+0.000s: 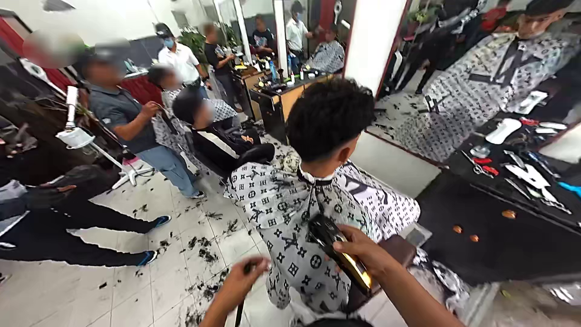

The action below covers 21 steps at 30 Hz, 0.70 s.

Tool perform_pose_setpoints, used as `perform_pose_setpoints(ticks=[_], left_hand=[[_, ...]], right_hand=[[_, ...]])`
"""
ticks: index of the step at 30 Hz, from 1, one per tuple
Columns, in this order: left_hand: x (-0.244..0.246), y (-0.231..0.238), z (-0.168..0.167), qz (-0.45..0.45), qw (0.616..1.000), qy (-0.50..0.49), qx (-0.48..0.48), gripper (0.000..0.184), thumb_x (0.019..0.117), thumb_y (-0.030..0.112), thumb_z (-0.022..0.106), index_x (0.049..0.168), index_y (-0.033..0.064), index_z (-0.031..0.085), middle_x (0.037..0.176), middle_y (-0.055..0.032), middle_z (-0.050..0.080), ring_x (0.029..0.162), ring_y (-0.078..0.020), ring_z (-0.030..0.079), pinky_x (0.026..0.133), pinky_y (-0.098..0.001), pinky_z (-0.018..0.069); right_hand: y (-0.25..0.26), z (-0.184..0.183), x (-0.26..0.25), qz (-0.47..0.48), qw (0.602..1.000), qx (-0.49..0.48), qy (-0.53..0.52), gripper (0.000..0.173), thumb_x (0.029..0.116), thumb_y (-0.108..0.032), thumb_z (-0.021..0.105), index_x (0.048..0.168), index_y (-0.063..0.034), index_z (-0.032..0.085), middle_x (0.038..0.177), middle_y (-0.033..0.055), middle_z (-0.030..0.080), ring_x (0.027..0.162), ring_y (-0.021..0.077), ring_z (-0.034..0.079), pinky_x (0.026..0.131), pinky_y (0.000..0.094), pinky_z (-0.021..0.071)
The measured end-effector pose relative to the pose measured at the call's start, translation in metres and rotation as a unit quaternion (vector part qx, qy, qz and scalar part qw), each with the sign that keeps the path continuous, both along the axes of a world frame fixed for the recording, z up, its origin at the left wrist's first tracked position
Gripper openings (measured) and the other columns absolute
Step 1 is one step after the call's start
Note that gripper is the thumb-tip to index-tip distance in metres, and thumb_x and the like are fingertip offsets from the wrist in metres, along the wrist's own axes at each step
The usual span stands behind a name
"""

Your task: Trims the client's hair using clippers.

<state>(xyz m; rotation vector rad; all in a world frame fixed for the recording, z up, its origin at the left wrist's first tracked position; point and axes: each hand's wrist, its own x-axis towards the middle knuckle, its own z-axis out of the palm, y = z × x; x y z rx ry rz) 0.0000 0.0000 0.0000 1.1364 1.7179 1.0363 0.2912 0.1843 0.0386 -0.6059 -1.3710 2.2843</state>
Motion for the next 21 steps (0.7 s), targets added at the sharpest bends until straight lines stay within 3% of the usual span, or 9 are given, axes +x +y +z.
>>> perform_pose_setpoints(ticks=[2,5,7,10,14,16,18,19,21], left_hand=[[0.003,0.046,0.043,-0.071,0.995,0.041,0.057,0.037,0.1065,0.030,0.050,0.129,0.0042,0.066,0.101,0.0005,0.075,0.078,-0.0011,0.064,0.071,-0.0224,0.0530],[0.011,0.095,0.062,-0.134,0.984,0.079,0.087,0.041,0.1100,0.029,0.040,0.137,0.0058,0.060,0.095,0.0035,0.074,0.063,0.0042,0.052,0.059,-0.0184,0.0437],[0.017,0.112,0.061,-0.145,0.982,0.074,0.094,0.037,0.1097,0.027,0.044,0.133,0.0044,0.062,0.084,0.0052,0.069,0.059,0.0040,0.048,0.057,-0.0175,0.0429],[0.030,0.125,0.059,-0.134,0.983,0.075,0.102,0.024,0.1043,0.017,0.050,0.117,0.0038,0.066,0.069,0.0045,0.056,0.055,-0.0009,0.047,0.055,-0.0212,0.0430],[0.043,0.141,0.066,-0.113,0.982,0.112,0.103,0.019,0.1015,0.013,0.055,0.110,0.0055,0.069,0.069,0.0017,0.060,0.055,-0.0034,0.049,0.054,-0.0243,0.0443],[0.041,0.148,0.078,-0.105,0.976,0.161,0.104,0.025,0.1054,0.016,0.053,0.118,0.0012,0.068,0.077,-0.0067,0.063,0.061,-0.0120,0.054,0.059,-0.0339,0.0480],[0.029,0.157,0.091,-0.079,0.967,0.212,0.114,0.030,0.1079,0.021,0.049,0.124,0.0025,0.068,0.094,-0.0142,0.070,0.079,-0.0220,0.065,0.074,-0.0472,0.0538],[0.018,0.164,0.094,-0.059,0.964,0.230,0.123,0.033,0.1079,0.022,0.047,0.126,0.0030,0.067,0.103,-0.0172,0.072,0.090,-0.0270,0.069,0.084,-0.0537,0.0548],[-0.007,0.181,0.094,-0.014,0.952,0.271,0.138,0.039,0.1092,0.026,0.042,0.131,0.0018,0.064,0.110,-0.0232,0.070,0.099,-0.0357,0.070,0.090,-0.0615,0.0528]], right_hand=[[-0.006,0.007,-0.015,0.012,1.000,0.025,-0.009,0.067,0.0805,-0.034,0.082,0.135,-0.0080,0.052,0.101,0.0074,0.073,0.078,0.0225,0.074,0.062,0.0383,0.0646],[-0.007,0.018,-0.030,0.012,0.999,0.038,-0.010,0.058,0.0853,-0.026,0.075,0.134,-0.0064,0.050,0.102,0.0072,0.073,0.080,0.0215,0.074,0.065,0.0369,0.0651],[-0.003,0.022,-0.034,0.000,0.999,0.035,-0.003,0.053,0.0872,-0.022,0.072,0.133,-0.0058,0.052,0.101,0.0080,0.072,0.081,0.0209,0.074,0.066,0.0356,0.0651],[0.008,0.023,-0.033,0.000,1.000,0.030,0.005,0.049,0.0899,-0.018,0.070,0.133,-0.0051,0.051,0.100,0.0093,0.072,0.081,0.0209,0.075,0.067,0.0343,0.0651],[0.025,0.022,-0.027,0.015,0.999,0.030,0.013,0.051,0.0896,-0.016,0.070,0.135,-0.0062,0.050,0.101,0.0105,0.072,0.081,0.0220,0.075,0.067,0.0353,0.0652],[0.034,0.026,-0.020,0.011,0.999,0.044,0.024,0.052,0.0891,-0.019,0.072,0.135,-0.0082,0.050,0.101,0.0088,0.072,0.080,0.0204,0.074,0.067,0.0343,0.0649],[0.047,0.031,-0.012,-0.019,0.996,0.089,0.016,0.055,0.0904,-0.022,0.070,0.138,-0.0090,0.047,0.101,0.0077,0.071,0.079,0.0195,0.073,0.067,0.0351,0.0645],[0.056,0.033,-0.008,-0.038,0.992,0.119,-0.002,0.057,0.0917,-0.022,0.070,0.142,-0.0073,0.045,0.103,0.0091,0.070,0.080,0.0206,0.073,0.068,0.0369,0.0644],[0.073,0.040,-0.003,-0.078,0.980,0.172,-0.058,0.060,0.0921,-0.019,0.070,0.144,-0.0025,0.044,0.106,0.0132,0.069,0.080,0.0227,0.072,0.067,0.0395,0.0645]])
